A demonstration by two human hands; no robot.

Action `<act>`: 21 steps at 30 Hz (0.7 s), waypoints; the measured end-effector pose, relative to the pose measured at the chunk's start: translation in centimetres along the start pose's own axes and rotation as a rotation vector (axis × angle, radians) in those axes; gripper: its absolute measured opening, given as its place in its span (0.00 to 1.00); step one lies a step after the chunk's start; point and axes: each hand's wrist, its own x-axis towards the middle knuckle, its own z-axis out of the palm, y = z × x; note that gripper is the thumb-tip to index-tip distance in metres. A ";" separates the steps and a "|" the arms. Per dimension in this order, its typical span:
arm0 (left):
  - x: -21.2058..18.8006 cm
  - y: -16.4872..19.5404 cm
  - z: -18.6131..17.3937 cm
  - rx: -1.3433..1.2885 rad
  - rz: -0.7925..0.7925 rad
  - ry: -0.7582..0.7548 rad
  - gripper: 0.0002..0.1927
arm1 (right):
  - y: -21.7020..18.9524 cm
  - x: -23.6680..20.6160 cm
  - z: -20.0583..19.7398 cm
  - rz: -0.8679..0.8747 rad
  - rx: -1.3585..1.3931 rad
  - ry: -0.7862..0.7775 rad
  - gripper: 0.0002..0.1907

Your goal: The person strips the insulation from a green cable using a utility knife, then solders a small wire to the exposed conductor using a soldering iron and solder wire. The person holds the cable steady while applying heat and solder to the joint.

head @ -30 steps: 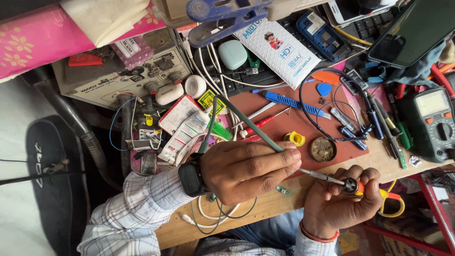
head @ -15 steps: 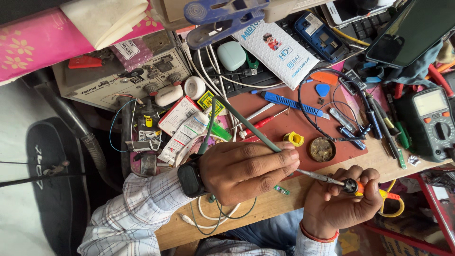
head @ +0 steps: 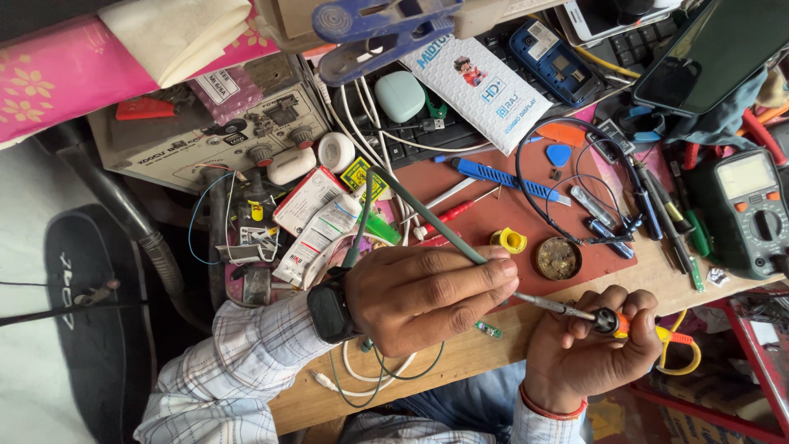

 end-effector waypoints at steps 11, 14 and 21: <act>-0.1 0.0 0.1 0.009 -0.004 -0.011 0.13 | 0.0 0.1 0.2 0.001 -0.004 -0.001 0.15; -0.1 0.0 0.0 0.009 0.002 -0.016 0.14 | 0.0 0.0 0.2 -0.003 -0.015 0.006 0.16; -0.2 0.0 0.1 0.012 0.003 -0.012 0.14 | 0.0 0.0 0.4 -0.001 -0.019 0.012 0.15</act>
